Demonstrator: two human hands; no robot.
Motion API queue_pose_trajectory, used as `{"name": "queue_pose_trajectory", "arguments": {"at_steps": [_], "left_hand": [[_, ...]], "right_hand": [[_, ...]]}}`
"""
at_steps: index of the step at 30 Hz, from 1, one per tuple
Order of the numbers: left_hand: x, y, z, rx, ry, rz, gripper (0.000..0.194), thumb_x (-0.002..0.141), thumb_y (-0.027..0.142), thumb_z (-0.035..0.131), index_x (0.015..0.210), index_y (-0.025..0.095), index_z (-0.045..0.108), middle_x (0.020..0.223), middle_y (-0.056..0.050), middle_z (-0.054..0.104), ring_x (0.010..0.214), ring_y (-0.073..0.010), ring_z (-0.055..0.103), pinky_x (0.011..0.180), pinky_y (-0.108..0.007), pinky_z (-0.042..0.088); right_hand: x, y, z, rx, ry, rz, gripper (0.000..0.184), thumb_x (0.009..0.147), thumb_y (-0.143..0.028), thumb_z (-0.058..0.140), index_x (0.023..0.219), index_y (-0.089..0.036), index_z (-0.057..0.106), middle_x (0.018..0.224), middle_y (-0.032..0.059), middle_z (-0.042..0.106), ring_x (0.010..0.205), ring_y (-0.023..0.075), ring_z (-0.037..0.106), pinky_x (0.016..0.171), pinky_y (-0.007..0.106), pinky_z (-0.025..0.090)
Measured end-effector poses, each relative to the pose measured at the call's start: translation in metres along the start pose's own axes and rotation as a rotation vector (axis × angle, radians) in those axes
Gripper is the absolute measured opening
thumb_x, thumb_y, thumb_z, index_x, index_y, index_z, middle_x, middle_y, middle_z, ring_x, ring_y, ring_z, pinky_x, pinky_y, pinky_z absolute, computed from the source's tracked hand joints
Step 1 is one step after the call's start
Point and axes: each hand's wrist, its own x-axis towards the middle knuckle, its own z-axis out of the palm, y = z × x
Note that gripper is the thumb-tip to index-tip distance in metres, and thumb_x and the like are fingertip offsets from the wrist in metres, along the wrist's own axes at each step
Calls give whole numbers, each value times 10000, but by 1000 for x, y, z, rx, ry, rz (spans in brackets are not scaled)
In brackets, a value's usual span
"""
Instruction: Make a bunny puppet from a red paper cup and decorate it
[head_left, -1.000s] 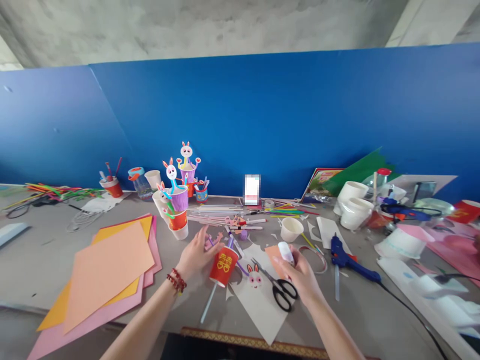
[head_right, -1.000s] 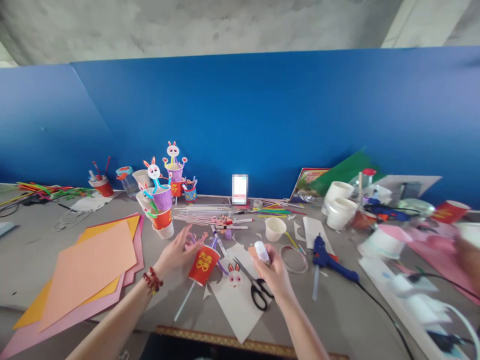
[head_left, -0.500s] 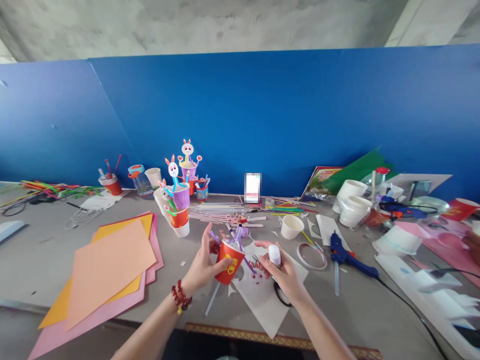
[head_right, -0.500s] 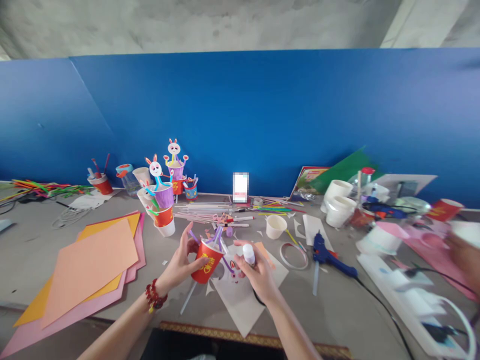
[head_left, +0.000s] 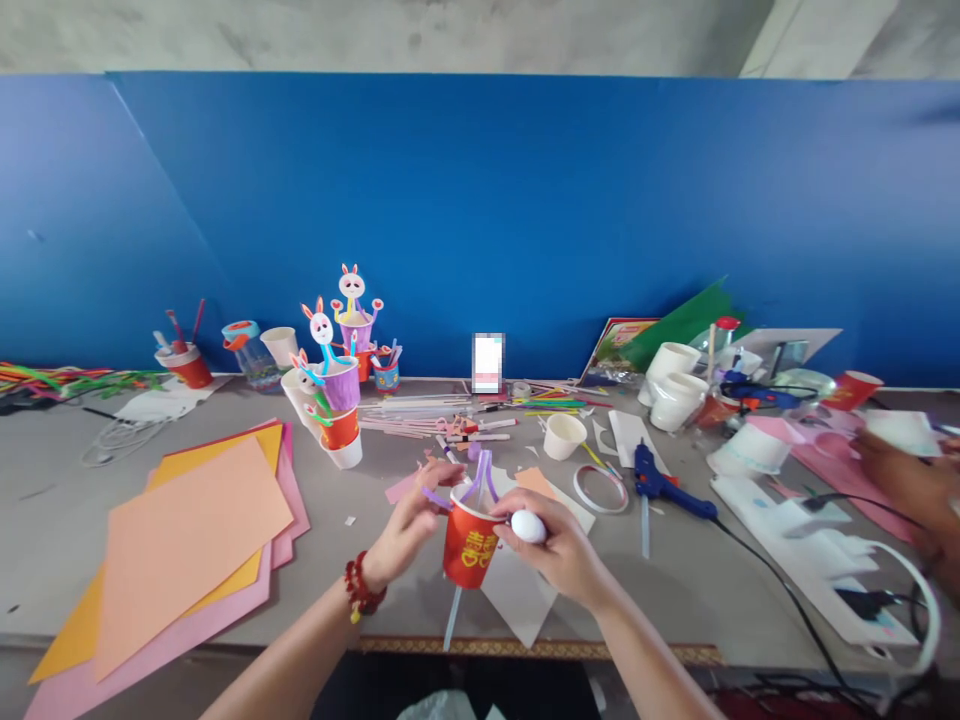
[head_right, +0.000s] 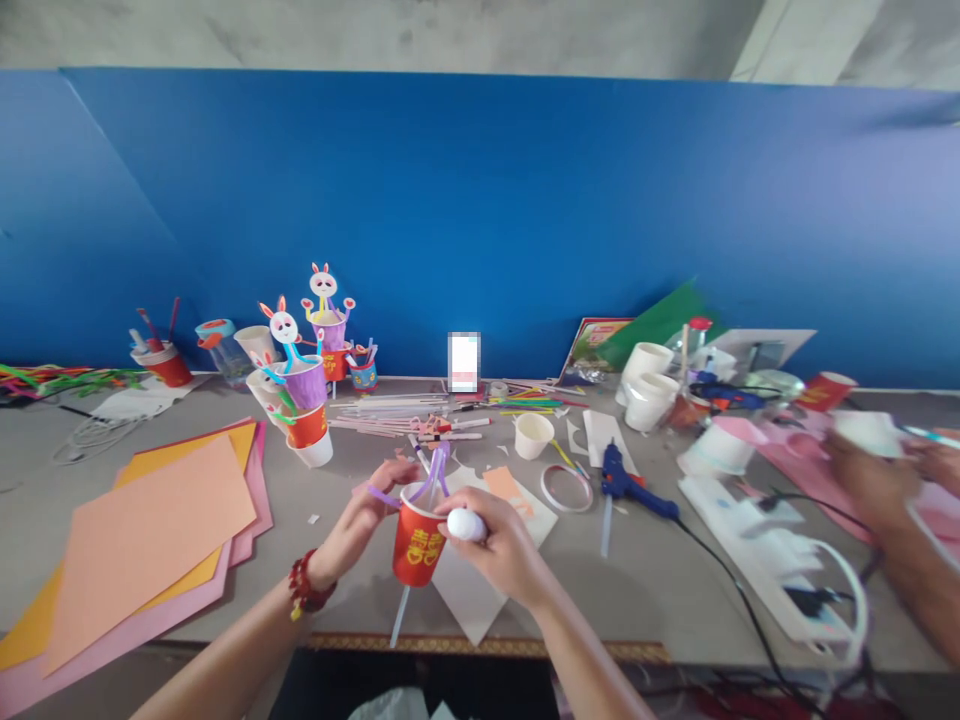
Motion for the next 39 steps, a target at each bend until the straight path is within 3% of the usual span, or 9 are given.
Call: {"name": "queue_pose_trajectory", "arguments": {"at_steps": [2, 3, 8, 14, 19, 22, 28, 34, 39], "left_hand": [[11, 9, -5, -205, 22, -57, 803, 866, 805, 269, 1242, 197, 634, 1370, -172, 531, 1239, -343, 520, 910, -440, 520], [17, 14, -7, -267, 17, -118, 761, 894, 770, 275, 1209, 190, 655, 1362, -174, 556, 1235, -338, 533, 886, -427, 527], [47, 25, -14, -275, -85, -380, 379, 775, 436, 768, 1022, 151, 734, 1100, -147, 731, 1063, -293, 665, 849, -361, 527], [52, 6, -14, -256, -67, -401, 319, 708, 396, 829, 877, 133, 768, 920, -102, 770, 849, -230, 707, 825, -351, 522], [47, 2, -12, -356, -145, -443, 336, 731, 372, 814, 967, 135, 777, 998, -120, 764, 908, -243, 706, 854, -346, 508], [47, 0, -12, -439, -92, -486, 335, 756, 358, 794, 1001, 130, 777, 944, -119, 774, 838, -224, 713, 804, -325, 513], [47, -4, -11, -539, -22, -493, 333, 775, 340, 776, 998, 93, 771, 949, -169, 779, 833, -264, 733, 801, -360, 541], [47, -4, -8, -563, 17, -468, 361, 785, 327, 775, 1046, 79, 757, 967, -189, 777, 859, -272, 744, 831, -359, 547], [47, -7, -5, -566, 62, -489, 392, 780, 328, 784, 1087, 87, 753, 937, -179, 783, 825, -262, 747, 829, -352, 547]], "right_hand": [[1, -3, -2, 11, 3, -14, 80, 915, -274, 638, 959, -223, 681, 875, 48, 702, 804, 204, 655, 733, 305, 497], [2, -5, -2, 12, 6, -17, 79, 914, -277, 637, 953, -223, 681, 868, 48, 700, 796, 204, 654, 726, 307, 497], [8, -5, 2, 9, -43, -32, 72, 906, -238, 632, 956, -226, 683, 875, 46, 710, 800, 203, 653, 737, 310, 495], [15, 4, 8, 28, -73, 24, 71, 893, -239, 649, 947, -218, 690, 885, 40, 703, 808, 191, 639, 715, 283, 498], [17, 21, 16, 123, -65, 147, 137, 895, -337, 666, 891, -200, 672, 763, 7, 623, 624, 135, 560, 573, 241, 472], [19, 30, 19, 166, -27, 210, 199, 887, -398, 666, 932, -204, 649, 780, 5, 607, 562, 115, 518, 502, 226, 443], [39, 32, -5, 96, 116, 245, 215, 951, -409, 501, 1039, -213, 510, 774, -20, 578, 489, 88, 452, 456, 206, 397], [56, 24, -25, -165, 160, -8, 208, 868, -315, 676, 1057, -231, 649, 958, 48, 706, 811, 193, 654, 705, 278, 533], [47, 31, -16, -272, 332, -128, 190, 832, -249, 719, 1015, -245, 669, 869, 29, 697, 732, 191, 646, 652, 281, 520]]}}
